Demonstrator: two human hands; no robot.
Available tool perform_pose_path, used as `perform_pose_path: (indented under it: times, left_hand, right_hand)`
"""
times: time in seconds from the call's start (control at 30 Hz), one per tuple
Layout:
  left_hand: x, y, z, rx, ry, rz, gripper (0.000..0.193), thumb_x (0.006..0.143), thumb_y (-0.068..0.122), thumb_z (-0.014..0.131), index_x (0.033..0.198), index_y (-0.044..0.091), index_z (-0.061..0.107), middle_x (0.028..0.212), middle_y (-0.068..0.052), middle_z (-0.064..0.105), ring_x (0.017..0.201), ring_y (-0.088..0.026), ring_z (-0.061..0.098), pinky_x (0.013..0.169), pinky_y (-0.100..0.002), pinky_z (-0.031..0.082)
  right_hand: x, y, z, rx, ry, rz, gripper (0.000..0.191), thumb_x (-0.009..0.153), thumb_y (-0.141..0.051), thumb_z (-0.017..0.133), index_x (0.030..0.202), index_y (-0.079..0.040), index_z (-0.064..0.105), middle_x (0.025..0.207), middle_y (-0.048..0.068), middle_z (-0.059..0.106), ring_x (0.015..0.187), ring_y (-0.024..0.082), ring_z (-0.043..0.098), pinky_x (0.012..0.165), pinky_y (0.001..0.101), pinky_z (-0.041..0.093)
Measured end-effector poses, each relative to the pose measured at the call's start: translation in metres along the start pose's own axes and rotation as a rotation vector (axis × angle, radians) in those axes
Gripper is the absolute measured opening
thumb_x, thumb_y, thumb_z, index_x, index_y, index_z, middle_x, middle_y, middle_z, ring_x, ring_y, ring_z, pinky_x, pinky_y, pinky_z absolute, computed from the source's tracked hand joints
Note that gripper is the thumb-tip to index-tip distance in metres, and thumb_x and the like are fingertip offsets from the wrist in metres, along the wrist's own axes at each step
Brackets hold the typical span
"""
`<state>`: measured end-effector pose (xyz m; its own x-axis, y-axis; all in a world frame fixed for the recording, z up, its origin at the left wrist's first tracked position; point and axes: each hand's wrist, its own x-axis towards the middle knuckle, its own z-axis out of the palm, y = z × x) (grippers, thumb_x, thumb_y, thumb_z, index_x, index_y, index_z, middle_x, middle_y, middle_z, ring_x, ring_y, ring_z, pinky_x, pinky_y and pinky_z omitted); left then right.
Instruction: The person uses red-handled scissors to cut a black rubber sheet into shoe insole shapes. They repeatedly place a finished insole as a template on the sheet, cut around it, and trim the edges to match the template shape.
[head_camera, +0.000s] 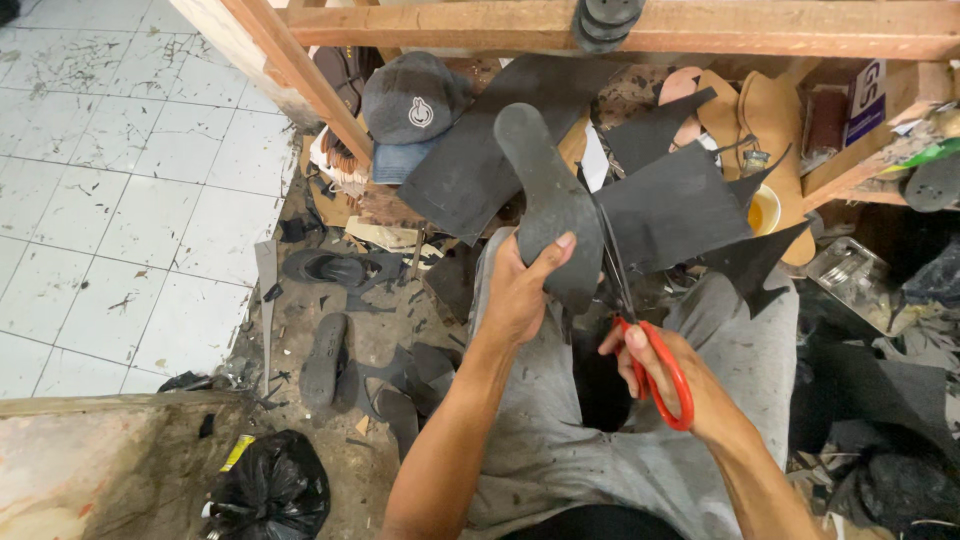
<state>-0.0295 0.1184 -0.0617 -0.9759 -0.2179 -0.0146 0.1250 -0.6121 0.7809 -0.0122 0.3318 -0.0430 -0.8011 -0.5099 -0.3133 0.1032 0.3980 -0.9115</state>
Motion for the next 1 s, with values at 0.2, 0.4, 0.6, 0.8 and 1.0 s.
perform_pose_path:
  times: [0.2,0.4,0.6,0.8,1.0]
  left_hand:
    - [-0.011,-0.001,0.008,-0.035,-0.026,-0.053,0.03,0.096,0.011,0.069,0.12,-0.005,0.059,0.1,-0.012,0.069,0.079,-0.022,0.071,0.071,-0.038,0.062]
    - [-0.006,0.017,0.009,-0.04,-0.072,-0.087,0.032,0.096,0.013,0.069,0.12,-0.005,0.059,0.102,-0.012,0.069,0.083,-0.021,0.071,0.073,-0.039,0.063]
    - [-0.002,0.016,0.007,-0.005,-0.089,-0.057,0.032,0.096,0.011,0.068,0.121,-0.006,0.058,0.104,-0.013,0.069,0.083,-0.021,0.072,0.074,-0.04,0.064]
    - [-0.001,0.009,0.004,0.004,-0.132,-0.05,0.03,0.1,0.009,0.069,0.123,-0.006,0.058,0.106,-0.014,0.069,0.087,-0.02,0.071,0.076,-0.04,0.063]
    - [0.005,0.006,0.001,0.025,-0.082,-0.053,0.031,0.096,0.009,0.069,0.122,-0.003,0.06,0.108,-0.009,0.069,0.093,-0.017,0.07,0.08,-0.037,0.061]
  right_hand:
    - [0.01,-0.004,0.009,-0.066,0.092,-0.03,0.073,0.094,-0.069,0.033,0.088,-0.003,0.065,0.054,0.004,0.053,0.049,0.016,0.054,0.049,0.0313,0.046]
    - [0.011,0.006,0.004,0.01,0.074,0.043,0.074,0.095,-0.066,0.038,0.08,0.002,0.062,0.046,0.007,0.049,0.04,0.02,0.048,0.044,0.0343,0.04]
    - [0.006,0.004,-0.003,0.048,0.016,-0.081,0.069,0.097,-0.065,0.036,0.082,-0.005,0.066,0.047,0.002,0.05,0.042,0.011,0.051,0.045,0.0263,0.043]
    - [0.009,0.005,0.005,0.092,0.114,0.087,0.062,0.097,-0.057,0.046,0.08,0.0,0.063,0.049,0.005,0.048,0.041,0.015,0.047,0.042,0.0303,0.039]
    - [0.009,0.006,0.0,0.028,0.064,0.028,0.067,0.095,-0.063,0.041,0.081,-0.002,0.064,0.048,0.004,0.05,0.041,0.014,0.049,0.043,0.0296,0.041]
